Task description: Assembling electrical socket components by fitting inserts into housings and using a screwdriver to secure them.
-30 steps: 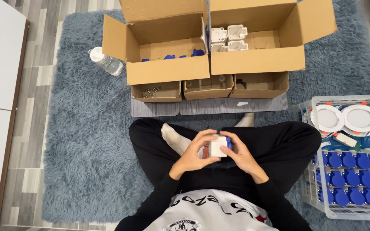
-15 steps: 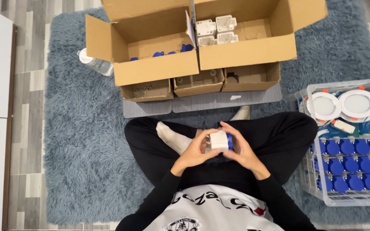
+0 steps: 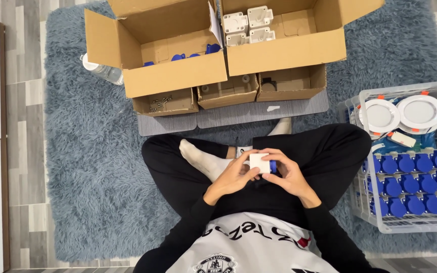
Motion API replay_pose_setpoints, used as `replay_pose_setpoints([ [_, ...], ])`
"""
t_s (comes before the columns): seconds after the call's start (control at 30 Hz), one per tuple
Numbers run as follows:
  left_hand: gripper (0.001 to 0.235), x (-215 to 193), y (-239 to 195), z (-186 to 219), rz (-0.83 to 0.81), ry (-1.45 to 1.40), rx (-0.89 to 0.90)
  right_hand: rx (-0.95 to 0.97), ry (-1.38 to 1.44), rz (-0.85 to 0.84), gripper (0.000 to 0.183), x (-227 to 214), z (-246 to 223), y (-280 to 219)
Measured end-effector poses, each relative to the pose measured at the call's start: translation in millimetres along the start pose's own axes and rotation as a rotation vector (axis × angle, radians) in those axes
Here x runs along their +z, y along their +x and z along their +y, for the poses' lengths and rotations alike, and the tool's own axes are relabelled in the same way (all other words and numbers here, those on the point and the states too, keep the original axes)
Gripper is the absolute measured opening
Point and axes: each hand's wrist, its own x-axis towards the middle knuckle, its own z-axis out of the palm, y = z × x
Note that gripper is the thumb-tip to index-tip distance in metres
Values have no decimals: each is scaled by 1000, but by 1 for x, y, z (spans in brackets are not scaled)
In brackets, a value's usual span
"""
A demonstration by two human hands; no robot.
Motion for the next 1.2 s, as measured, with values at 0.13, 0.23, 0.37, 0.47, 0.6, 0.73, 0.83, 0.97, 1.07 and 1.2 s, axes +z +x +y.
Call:
replay_pose_setpoints([
  [0.13, 65, 6, -1, 15, 81, 52, 35, -13, 47, -10, 72, 0, -4, 0],
  [0.23, 69, 10, 2, 29, 76, 168, 191, 197, 14, 25, 92, -7, -7, -2],
  [0.37, 55, 15, 8, 31, 6, 306, 397, 362, -86, 59, 56, -8, -33, -8],
  [0.47, 55, 25, 13, 33, -73, 313, 385, 319, -158, 108, 42, -26, -48, -19],
  [0.6, 68, 23, 19, 29, -42, 305, 214, 59, -335, 306, 47, -76, -44, -44],
  [0.73, 56, 18, 29, 44, -39, 531, 176, -43, -437, 541, 55, -151, -69, -81],
  [0.83, 49, 11, 34, 36, -4, 765, 180, -86, -545, 668, 55, -196, -113, -105],
  [0.97, 44, -2, 36, 21, 28, 852, 117, -153, -848, 762, 37, -241, -136, -160],
  [1.07, 43, -7, 37, 10, 47, 872, 99, 41, -1278, 764, 35, -250, -141, -189],
  [1.2, 41, -8, 36, 3, 32, 874, 120, 541, -1498, 596, 51, -263, -88, -221],
])
